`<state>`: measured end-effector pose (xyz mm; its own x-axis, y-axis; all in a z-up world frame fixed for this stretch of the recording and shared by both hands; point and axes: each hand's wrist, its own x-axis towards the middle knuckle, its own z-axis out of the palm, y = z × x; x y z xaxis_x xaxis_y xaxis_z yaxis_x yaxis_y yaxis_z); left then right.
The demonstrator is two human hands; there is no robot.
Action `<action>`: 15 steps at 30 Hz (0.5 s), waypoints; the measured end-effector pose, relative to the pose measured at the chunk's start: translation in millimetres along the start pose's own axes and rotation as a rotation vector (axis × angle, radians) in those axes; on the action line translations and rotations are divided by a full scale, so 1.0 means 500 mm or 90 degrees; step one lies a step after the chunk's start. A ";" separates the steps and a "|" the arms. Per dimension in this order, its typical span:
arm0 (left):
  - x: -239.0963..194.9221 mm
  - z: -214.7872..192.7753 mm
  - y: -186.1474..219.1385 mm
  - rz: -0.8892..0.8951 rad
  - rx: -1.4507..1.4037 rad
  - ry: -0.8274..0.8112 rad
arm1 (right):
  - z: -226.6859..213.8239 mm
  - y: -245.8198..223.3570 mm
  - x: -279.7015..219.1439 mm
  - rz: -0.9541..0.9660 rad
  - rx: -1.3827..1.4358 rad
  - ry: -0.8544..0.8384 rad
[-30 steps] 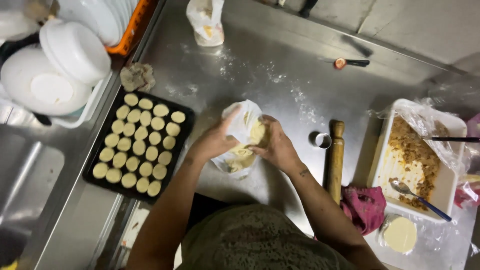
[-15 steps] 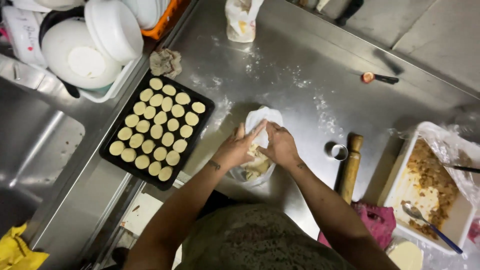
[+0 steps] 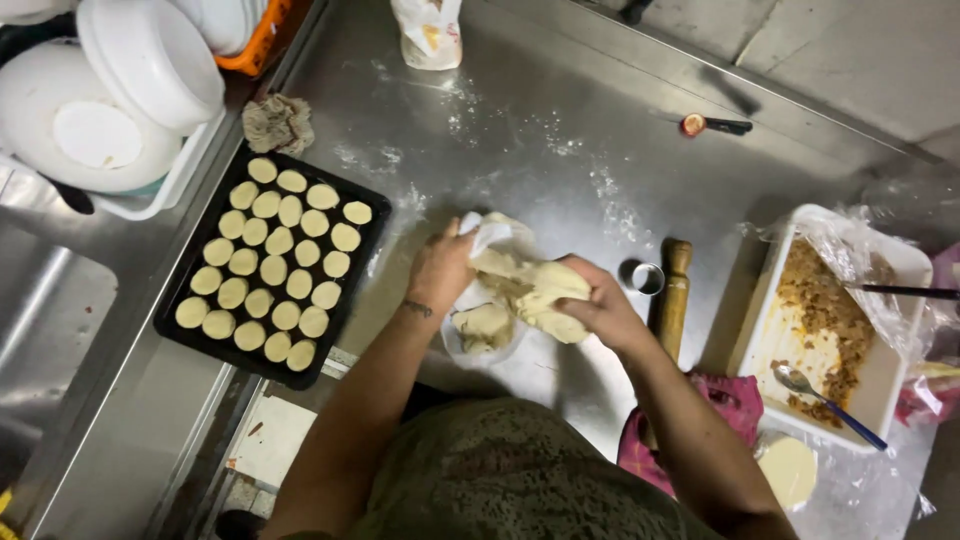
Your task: The person uses a round cutter to cut circular pieces from rolled dough and places them onto a black baking tray. They then roll out a new piece of dough with a rolling pin and continue cutting circles.
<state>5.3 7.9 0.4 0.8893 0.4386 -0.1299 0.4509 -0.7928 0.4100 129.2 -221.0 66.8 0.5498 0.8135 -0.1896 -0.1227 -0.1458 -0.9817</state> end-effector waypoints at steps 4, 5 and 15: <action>0.017 -0.024 -0.044 -0.059 -0.041 0.000 | -0.045 -0.081 -0.068 -0.065 0.182 0.179; 0.013 -0.053 -0.047 -0.109 -0.079 -0.020 | -0.101 -0.026 -0.084 -0.023 0.299 0.357; -0.049 -0.198 -0.012 0.116 0.023 0.056 | -0.089 -0.019 -0.056 -0.259 -0.939 0.097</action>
<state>-26.9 43.6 90.8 0.9469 0.3208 0.0228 0.2875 -0.8762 0.3868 151.8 -267.5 80.7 0.4304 0.8850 0.1776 0.9026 -0.4200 -0.0946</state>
